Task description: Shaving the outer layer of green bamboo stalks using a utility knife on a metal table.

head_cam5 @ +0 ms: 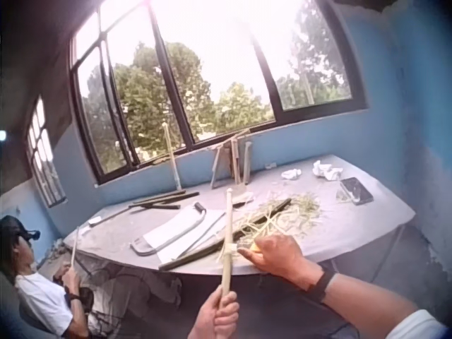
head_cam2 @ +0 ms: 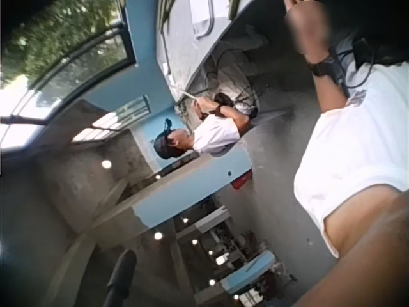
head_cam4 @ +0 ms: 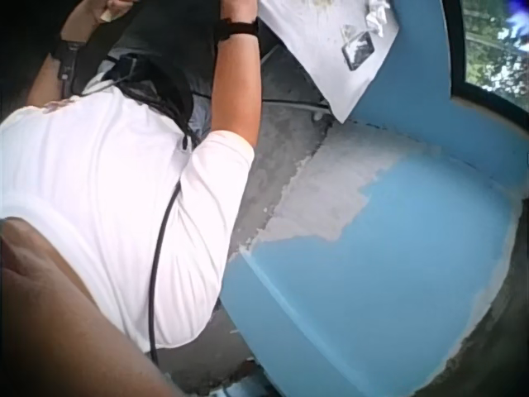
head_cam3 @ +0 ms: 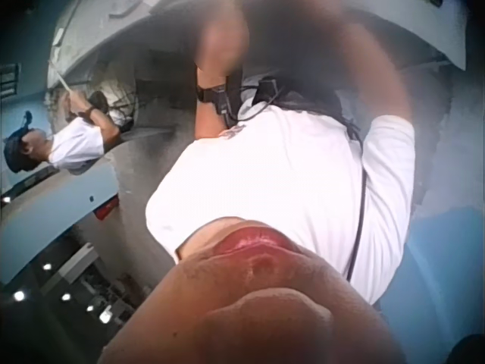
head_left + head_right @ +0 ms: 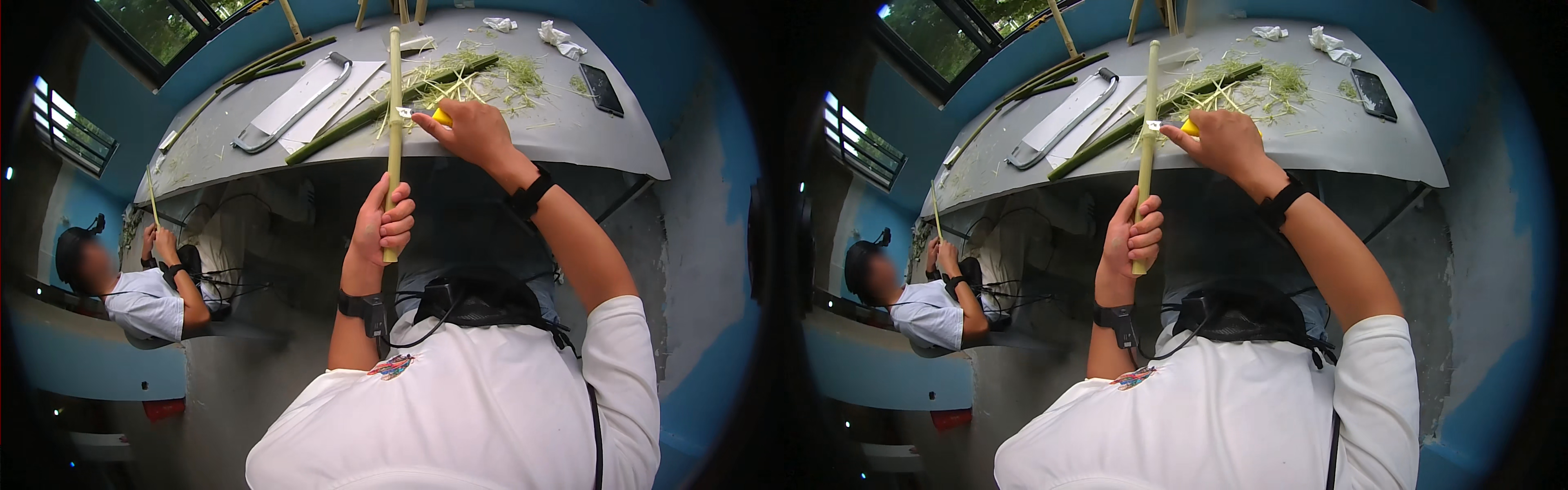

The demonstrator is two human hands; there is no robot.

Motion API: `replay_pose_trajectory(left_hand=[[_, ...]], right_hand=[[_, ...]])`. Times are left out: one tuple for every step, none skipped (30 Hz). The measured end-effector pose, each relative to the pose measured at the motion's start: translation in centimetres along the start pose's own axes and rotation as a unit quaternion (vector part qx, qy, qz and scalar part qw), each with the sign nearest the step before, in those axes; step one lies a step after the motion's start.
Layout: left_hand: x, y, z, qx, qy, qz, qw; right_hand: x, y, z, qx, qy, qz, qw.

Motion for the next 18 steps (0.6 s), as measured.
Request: replay_pose_trajectory(left_hand=[[0.2, -0.3, 0.1, -0.015, 0.005, -0.003, 1.0], [0.5, -0.5, 0.1, -0.029, 0.009, -0.008, 0.999], [0.5, -0.8, 0.2, -0.042, 0.015, -0.015, 0.999], [0.7, -1.2, 0.0, -0.039, 0.014, -0.007, 0.999], [0.9, -1.6, -0.1, -0.036, 0.013, 0.001, 0.999], [0.8, -1.9, -0.2, -0.032, 0.015, 0.009, 0.999], [0.9, -2.1, -0.3, -0.021, -0.004, 0.016, 1.0], [1.2, -2.4, -0.4, -0.009, -0.022, 0.022, 0.999], [1.3, -2.5, -0.5, 0.003, -0.039, 0.03, 0.999], [1.3, -2.4, -0.7, 0.011, -0.063, 0.027, 0.998], [1.3, -2.3, -0.8, 0.019, -0.087, 0.024, 0.996], [1.2, -2.3, -0.9, 0.025, -0.111, 0.022, 0.993], [1.2, -2.2, -1.1, 0.028, -0.118, 0.018, 0.993], [1.3, -1.9, -1.3, 0.03, -0.124, 0.014, 0.992], [1.4, -1.8, -1.3, 0.032, -0.132, 0.012, 0.991], [1.5, -1.7, -1.4, 0.043, -0.144, 0.011, 0.989], [1.5, -1.5, -1.5, 0.054, -0.156, 0.01, 0.986], [1.4, -1.3, -1.5, 0.067, -0.166, 0.008, 0.984]], right_hand=[[-0.3, -0.1, 0.0, -0.008, -0.013, -0.01, 1.0], [-0.7, -0.1, 0.2, -0.015, -0.026, -0.02, 0.999], [-1.0, 0.1, 0.3, -0.023, -0.04, -0.026, 0.999], [-1.0, -0.1, 0.3, -0.037, -0.044, -0.025, 0.998], [-1.1, -0.2, 0.1, -0.033, -0.042, -0.029, 0.998], [-1.1, -0.1, 0.1, -0.032, -0.041, -0.032, 0.998], [-1.1, 0.0, 0.2, -0.03, -0.039, -0.035, 0.998], [-1.0, -0.1, 0.3, -0.033, -0.029, -0.029, 0.999], [-0.8, -0.2, 0.4, -0.036, -0.019, -0.023, 0.999], [-0.6, -0.4, 0.6, -0.04, -0.01, -0.018, 0.999], [-0.5, -0.4, 0.8, -0.049, -0.009, -0.013, 0.999], [-0.4, -0.6, 0.8, -0.057, -0.006, -0.009, 0.998], [-0.3, -0.6, 0.9, -0.066, -0.002, -0.004, 0.998], [-0.4, -0.6, 1.1, -0.077, -0.004, -0.003, 0.997], [-0.5, -0.8, 1.2, -0.088, -0.005, -0.003, 0.996], [-0.7, -0.9, 1.3, -0.099, -0.007, -0.003, 0.995], [-0.9, -1.0, 1.2, -0.093, -0.001, -0.005, 0.996], [-0.9, -1.0, 1.3, -0.089, 0.004, -0.005, 0.996]])
Point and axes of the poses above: each hand's wrist, its own y-axis away from the middle knuckle, its own z-axis out of the palm, x = y × z, the point moved 9 cm from there along -y, towards the middle knuckle, and after that the axes turned 12 degrees about -x, right-handed, at the moved point
